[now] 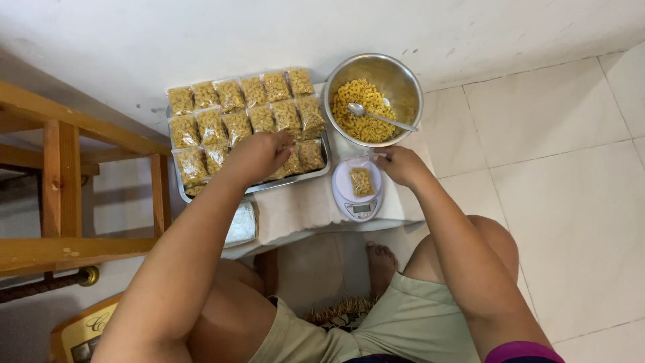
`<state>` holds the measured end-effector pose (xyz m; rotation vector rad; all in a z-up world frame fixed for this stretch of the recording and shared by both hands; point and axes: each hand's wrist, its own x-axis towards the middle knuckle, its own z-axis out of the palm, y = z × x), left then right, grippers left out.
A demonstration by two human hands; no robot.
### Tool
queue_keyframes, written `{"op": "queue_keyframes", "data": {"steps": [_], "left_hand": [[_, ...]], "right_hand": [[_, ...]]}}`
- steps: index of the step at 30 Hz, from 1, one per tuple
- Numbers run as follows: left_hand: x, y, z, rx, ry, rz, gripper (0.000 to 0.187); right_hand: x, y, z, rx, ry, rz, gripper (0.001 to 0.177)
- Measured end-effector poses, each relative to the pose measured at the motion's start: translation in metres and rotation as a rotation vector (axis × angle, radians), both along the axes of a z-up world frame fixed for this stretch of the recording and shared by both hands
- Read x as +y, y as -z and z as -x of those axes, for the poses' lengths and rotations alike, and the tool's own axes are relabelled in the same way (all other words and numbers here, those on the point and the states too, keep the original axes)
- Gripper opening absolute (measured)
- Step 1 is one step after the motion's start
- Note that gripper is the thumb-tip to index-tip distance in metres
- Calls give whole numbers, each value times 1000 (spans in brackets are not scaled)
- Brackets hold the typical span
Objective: Filling small plastic bags with snacks, weighing them on a digital scale for consistency, and arranging them on a tray.
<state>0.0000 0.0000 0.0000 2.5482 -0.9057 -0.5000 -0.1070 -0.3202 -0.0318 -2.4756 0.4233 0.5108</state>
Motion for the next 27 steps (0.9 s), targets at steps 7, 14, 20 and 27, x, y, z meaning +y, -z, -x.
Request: {"op": "queue_keyframes", "data": {"steps": [7,14,20,27], "left_hand": [[0,1,-2,20,-3,-12,28],[-2,-4,2,24,8,-26,29],[-13,-6,18,80,69,-30,28],[-42,-32,54,268,61,14,57]], "right_hand": [[-12,34,-5,-13,-25,-9,40],[-7,41,-4,-23,-27,-71,38],[13,12,7,-33,-77,-106,27],[50,-46,27,-406,-150,-201,16]]}}
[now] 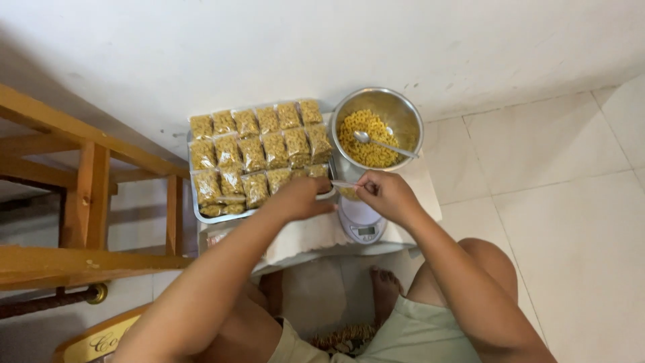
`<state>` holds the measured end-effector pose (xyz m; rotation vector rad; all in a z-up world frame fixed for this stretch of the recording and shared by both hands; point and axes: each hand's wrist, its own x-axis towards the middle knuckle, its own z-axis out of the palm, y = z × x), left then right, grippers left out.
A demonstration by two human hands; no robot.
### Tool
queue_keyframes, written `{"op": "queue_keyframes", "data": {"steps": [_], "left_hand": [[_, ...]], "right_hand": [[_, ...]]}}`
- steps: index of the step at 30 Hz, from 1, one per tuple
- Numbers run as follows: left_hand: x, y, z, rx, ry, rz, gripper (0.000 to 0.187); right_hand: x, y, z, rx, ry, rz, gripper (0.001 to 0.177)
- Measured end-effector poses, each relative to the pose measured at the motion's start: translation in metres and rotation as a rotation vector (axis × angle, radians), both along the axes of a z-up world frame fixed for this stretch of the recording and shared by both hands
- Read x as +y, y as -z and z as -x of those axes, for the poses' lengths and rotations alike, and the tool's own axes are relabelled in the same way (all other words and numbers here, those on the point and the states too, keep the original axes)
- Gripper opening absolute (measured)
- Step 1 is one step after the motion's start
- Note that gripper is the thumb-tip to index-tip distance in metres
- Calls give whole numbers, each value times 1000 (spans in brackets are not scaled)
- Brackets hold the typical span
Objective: Filling small plastic bags with snacks, weighing them on a digital scale for consistency, and arranging them on a tray.
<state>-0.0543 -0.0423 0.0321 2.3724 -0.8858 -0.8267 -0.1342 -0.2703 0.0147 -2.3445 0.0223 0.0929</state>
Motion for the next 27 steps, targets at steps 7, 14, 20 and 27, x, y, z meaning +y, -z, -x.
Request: {"op": "queue_keyframes", "data": {"steps": [7,14,20,27], "left_hand": [[-32,-14,16,31,-278,314,82],[-30,-14,14,-14,-216,444,49],[-25,-20,11,10,-256,521,50],[-14,-35,8,34,-243,418,62]], "right_hand": [[16,2,-5,-431,109,-11,6],[14,-14,-6,-360,43,-176,14],[-36,-5,-31,-414,176,108,26],[-60,12,-47,45,360,606,35]]}}
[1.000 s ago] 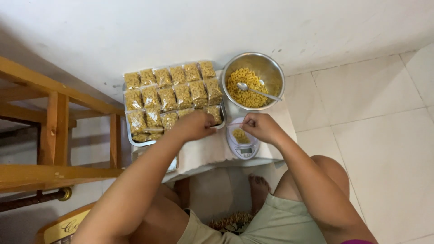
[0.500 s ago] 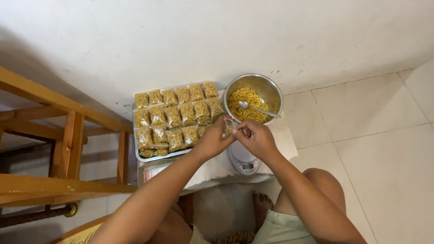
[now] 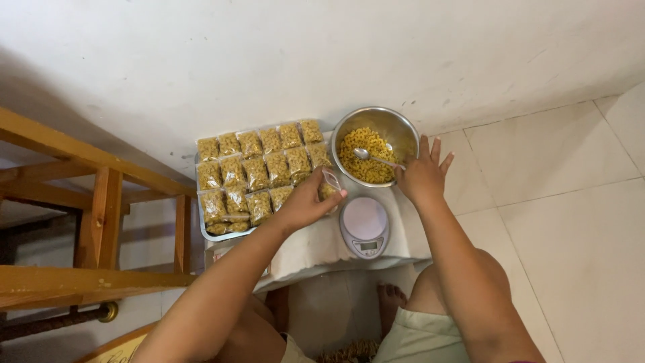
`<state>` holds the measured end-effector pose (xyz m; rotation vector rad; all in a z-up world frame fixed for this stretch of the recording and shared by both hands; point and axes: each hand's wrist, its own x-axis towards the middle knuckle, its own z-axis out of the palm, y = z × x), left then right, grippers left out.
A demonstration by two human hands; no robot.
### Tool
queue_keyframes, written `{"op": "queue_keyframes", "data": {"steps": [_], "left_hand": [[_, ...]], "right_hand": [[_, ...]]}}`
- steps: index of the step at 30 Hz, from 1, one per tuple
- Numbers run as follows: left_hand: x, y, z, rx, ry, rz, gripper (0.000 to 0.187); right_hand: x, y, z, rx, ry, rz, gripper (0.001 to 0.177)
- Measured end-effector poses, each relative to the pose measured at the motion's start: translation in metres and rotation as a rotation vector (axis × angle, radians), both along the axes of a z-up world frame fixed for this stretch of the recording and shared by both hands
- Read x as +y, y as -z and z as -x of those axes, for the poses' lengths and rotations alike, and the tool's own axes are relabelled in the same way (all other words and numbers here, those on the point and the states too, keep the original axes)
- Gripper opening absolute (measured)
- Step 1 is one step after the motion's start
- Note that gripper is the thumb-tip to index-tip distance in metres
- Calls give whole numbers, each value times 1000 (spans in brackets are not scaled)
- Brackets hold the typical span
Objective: Filling small plastic bags with snacks, weighing them on a digital scale for consistency, and arranging them on a tray.
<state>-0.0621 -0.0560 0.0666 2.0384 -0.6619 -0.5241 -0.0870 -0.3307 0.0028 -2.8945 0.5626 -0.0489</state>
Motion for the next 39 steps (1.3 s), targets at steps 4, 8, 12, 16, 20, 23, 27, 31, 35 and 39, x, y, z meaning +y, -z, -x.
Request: {"op": "queue_keyframes", "data": {"steps": [4,8,12,16,20,23,27,31,35,39], "left_hand": [[-2,-16,-1,17,7,-44,78],[4,-22,-6,-33,80,-111,71],[8,-19,-5,-58,135,-192,65],[8,1,-13,-65,155,-213,62],[7,0,-16,-83,164,-232,60],[8,6,-20,-97,155,-245,59],[8,2,-21,-107,144,-238,58],[8,-1,-19,-126,144,-239,56],[11,0,-20,-122,152,-256,59],[15,-6,-24,-105,139,-270,61]], "right_hand": [[0,1,-9,106,42,36,44],[-7,6,-9,-107,-8,-3,29],[-17,-6,-3,-456,-22,-540,13],[-9,-24,9,-616,-27,-775,13],[10,-34,21,-736,-76,-983,14],[24,-35,26,-741,-146,-970,15],[38,-31,26,-695,-217,-900,14],[50,-28,27,-704,-316,-748,12],[55,-29,26,-670,-286,-793,14],[53,-32,26,-660,-260,-845,17]]}}
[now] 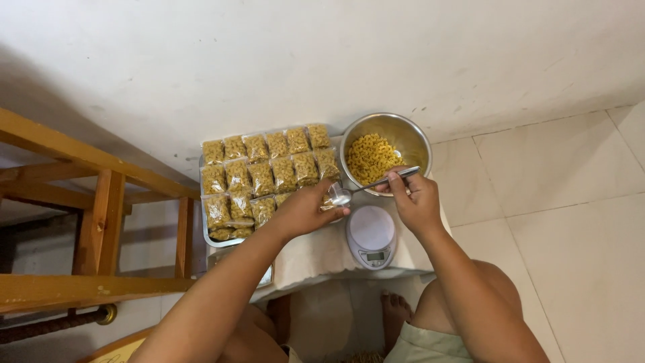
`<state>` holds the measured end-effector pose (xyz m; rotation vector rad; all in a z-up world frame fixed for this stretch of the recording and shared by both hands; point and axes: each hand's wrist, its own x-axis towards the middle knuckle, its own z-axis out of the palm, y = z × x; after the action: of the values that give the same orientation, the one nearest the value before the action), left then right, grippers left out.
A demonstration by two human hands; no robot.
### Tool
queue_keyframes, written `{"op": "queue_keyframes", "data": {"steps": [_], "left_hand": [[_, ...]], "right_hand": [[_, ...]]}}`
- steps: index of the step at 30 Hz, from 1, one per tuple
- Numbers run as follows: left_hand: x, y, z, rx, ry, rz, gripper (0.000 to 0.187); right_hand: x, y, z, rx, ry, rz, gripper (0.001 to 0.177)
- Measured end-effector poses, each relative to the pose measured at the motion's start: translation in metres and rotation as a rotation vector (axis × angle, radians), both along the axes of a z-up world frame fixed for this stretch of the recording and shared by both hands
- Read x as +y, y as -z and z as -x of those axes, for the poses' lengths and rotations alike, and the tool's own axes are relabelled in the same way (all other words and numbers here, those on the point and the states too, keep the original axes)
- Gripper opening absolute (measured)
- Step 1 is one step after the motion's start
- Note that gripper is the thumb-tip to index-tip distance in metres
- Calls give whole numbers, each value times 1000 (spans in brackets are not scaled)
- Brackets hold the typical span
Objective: Filling small plastic bags with snacks, weighing them on a digital scale for consistency, and arranging them on a tray.
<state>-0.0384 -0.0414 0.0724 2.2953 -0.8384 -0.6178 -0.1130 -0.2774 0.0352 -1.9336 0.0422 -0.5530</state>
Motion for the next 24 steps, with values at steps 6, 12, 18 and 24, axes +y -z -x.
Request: {"op": "queue_keyframes", "data": {"steps": [6,12,18,24], "left_hand": [[-6,15,0,-15,12,40,56],[-5,8,0,-10,7,25,57],[-4,11,-1,6,-8,36,55],[-2,11,1,30,-16,38,55]], "right_hand": [[5,1,-1,16,6,33,15],[3,11,-5,100,32,-120,19],[1,7,-9,188,28,-282,17],[3,-1,-6,217,46,-315,16]]}}
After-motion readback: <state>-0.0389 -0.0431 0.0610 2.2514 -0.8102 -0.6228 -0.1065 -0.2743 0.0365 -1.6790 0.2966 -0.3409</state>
